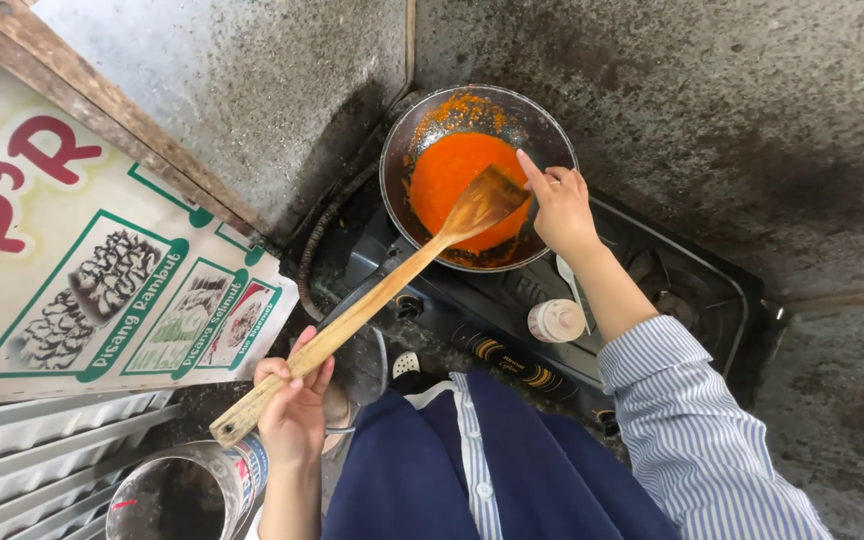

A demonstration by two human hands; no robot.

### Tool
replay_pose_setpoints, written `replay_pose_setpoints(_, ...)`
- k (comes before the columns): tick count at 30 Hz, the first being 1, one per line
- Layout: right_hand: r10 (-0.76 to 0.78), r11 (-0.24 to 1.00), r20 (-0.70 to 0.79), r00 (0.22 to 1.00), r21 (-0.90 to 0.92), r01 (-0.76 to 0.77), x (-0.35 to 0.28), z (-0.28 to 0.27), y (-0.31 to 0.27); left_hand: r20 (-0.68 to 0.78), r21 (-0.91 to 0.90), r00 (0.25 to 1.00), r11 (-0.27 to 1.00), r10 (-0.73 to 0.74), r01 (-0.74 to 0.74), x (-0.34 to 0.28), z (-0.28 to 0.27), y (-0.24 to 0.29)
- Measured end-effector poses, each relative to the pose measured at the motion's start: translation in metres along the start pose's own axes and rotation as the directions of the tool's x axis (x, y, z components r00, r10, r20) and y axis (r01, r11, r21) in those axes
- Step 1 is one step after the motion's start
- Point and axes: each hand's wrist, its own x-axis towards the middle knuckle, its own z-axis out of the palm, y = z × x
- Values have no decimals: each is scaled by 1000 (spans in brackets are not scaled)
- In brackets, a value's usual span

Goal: Stirring sauce in a pan on a gas stove and adding seasoning from a container using a spoon.

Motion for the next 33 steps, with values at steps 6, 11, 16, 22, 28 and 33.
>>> replay_pose_setpoints(6, -9, 980, -215, 977, 194, 52, -14, -31, -13, -8, -15, 1000, 1000, -5, 5, 1, 0, 2)
replay_pose_setpoints(11, 296, 615, -270, 916, 787, 34, -55, -100, -59, -15, 12, 1000, 1000, -4, 4, 5, 3, 2)
replay_pose_setpoints(16, 243, -214, -253, 936, 927, 306, -116, -139, -86, -12, 39, 1000, 999, 25, -24, 15, 8, 1)
replay_pose_setpoints(22, -261, -558, -523, 812, 767, 315, -182, -220, -183, 42, 26, 996, 997, 74, -75, 29, 9, 2)
replay_pose_setpoints(28, -232, -562, -571, 787, 739, 371, -153, -211, -177, 0, 48, 995, 994, 101, -101, 31, 14, 9)
replay_pose_setpoints(33, -224, -566, -613, 758, 715, 410, -167, -204, -169, 13, 83, 994, 991, 109, -109, 33, 16, 14)
